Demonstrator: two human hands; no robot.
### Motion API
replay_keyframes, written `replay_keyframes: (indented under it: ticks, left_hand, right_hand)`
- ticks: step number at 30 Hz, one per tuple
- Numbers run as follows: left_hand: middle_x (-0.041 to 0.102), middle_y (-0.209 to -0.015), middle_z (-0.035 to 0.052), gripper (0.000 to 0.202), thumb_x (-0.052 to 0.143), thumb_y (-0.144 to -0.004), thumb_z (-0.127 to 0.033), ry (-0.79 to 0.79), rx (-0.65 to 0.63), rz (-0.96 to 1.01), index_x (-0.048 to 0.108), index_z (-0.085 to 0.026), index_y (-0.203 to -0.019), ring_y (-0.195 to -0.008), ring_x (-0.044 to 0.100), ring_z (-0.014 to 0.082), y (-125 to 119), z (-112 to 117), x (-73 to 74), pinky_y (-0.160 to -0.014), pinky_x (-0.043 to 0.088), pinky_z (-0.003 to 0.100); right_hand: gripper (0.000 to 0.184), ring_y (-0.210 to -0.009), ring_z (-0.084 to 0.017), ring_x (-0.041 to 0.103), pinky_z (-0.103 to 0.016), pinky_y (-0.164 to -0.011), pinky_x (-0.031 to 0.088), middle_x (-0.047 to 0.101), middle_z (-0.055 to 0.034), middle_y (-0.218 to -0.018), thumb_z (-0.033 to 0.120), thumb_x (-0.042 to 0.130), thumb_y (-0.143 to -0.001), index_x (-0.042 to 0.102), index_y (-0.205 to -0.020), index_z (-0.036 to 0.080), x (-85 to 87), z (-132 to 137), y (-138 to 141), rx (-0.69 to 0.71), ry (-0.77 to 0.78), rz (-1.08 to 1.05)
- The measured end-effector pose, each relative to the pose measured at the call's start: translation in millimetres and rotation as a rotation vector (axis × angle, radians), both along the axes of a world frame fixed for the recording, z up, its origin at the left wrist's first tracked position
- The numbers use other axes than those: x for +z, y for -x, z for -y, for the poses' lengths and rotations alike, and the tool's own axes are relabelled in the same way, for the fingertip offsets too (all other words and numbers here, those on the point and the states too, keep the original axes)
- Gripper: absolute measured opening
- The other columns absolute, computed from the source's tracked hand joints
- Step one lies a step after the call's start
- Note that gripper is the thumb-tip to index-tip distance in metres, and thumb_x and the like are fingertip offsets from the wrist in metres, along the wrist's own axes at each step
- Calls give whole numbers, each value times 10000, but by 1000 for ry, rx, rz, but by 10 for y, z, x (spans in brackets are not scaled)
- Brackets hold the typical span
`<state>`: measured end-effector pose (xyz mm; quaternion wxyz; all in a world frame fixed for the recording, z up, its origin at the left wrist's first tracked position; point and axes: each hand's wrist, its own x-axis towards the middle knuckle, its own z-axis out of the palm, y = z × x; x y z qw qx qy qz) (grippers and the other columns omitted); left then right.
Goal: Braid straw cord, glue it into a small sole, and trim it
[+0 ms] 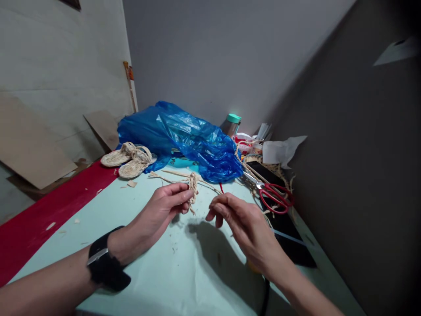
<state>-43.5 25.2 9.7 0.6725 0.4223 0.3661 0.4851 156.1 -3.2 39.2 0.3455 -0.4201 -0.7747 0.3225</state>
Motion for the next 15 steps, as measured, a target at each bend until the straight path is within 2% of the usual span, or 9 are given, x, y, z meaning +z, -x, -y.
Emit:
replay_keyframes:
  ticks: [3,6,11,15]
  left_hand:
    - [560,-817,-11,89,687,-890,-226,42,-44,36,655,-148,-862,-644,491,78,1,19,27,-619,440,189]
    - [562,-821,3,100,660,-913,-223,78,-79,60,648,-139,-860,-629,506,76,3,29,53,-597,459,185]
    - [554,-795,-5,84,619,-934,-188,149,-89,85,639,-156,-859,-617,520,72,-14,15,84,-588,488,170]
    - [582,-791,0,94,622,-934,-188,162,-103,71,666,-146,-863,-596,552,71,-56,27,104,-562,510,166]
  right_hand:
    - [204,-728,-97,586,-212,-719,427,662,-1,-864,190,401,-1030,600,-987,189,30,-63,1,49,-64,35]
    - [186,-758,-96,594,-199,-730,436,664,-6,-895,172,420,-1023,606,-1019,187,-39,-114,-25,41,-84,7]
    - [164,-597,-72,558,-169,-625,406,607,43,-683,221,537,-997,633,-869,184,-150,-92,-104,-15,-103,41]
    - [285,-515,-69,435,-184,-545,338,477,58,-599,197,489,-1006,514,-723,185,-175,-34,-108,-68,-249,104]
